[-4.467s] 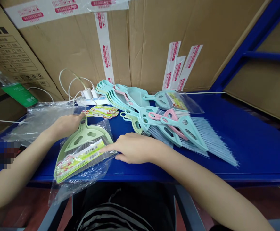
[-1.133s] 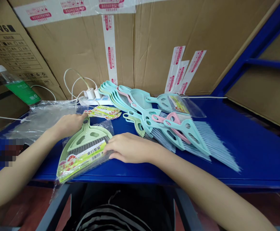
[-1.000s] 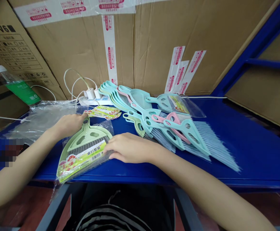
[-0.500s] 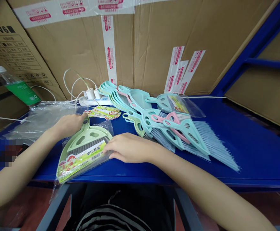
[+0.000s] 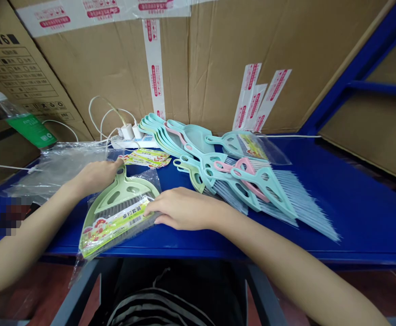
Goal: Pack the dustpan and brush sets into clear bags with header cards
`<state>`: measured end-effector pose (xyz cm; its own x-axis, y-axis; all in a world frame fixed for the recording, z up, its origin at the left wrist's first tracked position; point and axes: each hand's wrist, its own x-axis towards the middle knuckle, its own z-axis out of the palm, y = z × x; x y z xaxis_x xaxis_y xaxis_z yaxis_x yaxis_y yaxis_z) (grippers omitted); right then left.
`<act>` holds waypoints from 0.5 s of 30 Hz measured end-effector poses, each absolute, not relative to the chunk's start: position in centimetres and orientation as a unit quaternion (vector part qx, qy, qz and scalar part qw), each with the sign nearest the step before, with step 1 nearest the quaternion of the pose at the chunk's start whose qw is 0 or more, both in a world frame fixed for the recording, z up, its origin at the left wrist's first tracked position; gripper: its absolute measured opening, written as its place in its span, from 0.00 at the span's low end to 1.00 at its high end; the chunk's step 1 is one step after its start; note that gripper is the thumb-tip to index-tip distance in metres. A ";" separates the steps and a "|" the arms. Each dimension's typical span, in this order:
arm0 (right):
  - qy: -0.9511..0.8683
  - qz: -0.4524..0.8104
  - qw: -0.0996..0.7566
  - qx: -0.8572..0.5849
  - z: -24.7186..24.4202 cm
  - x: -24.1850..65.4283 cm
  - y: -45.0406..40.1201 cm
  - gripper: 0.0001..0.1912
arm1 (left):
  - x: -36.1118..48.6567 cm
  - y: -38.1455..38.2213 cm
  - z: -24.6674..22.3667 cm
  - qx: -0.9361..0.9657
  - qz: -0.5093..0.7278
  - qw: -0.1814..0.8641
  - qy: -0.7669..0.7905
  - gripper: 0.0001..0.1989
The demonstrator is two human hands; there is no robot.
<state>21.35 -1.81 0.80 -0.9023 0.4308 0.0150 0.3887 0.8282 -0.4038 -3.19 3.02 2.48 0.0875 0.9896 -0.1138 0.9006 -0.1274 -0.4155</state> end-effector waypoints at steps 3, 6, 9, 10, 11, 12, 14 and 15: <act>-0.955 0.200 0.058 -0.211 0.8 21.4 -1.8 0.14 | -3.1 2.9 2.6 -0.728 0.187 0.119 -0.648 0.24; -0.955 0.196 0.057 -0.214 0.8 21.4 -1.9 0.14 | -3.2 2.9 2.6 -0.730 0.184 0.119 -0.647 0.24; -0.956 0.188 0.052 -0.220 1.0 21.4 -1.9 0.14 | -3.4 3.0 2.4 -0.734 0.174 0.121 -0.645 0.24; -0.956 0.186 0.052 -0.221 1.0 21.4 -1.9 0.14 | -3.5 3.0 2.3 -0.735 0.171 0.123 -0.644 0.25; -0.956 0.184 0.053 -0.222 1.1 21.4 -1.9 0.14 | -3.6 3.1 2.2 -0.737 0.168 0.125 -0.642 0.25; -0.956 0.183 0.053 -0.223 1.1 21.5 -1.9 0.14 | -3.7 3.2 2.1 -0.739 0.166 0.126 -0.640 0.25; -0.957 0.179 0.050 -0.225 1.2 21.5 -2.0 0.14 | -4.0 3.3 2.0 -0.745 0.159 0.124 -0.636 0.25; -0.957 0.178 0.046 -0.226 1.3 21.5 -2.0 0.15 | -4.0 3.3 2.0 -0.751 0.150 0.121 -0.632 0.26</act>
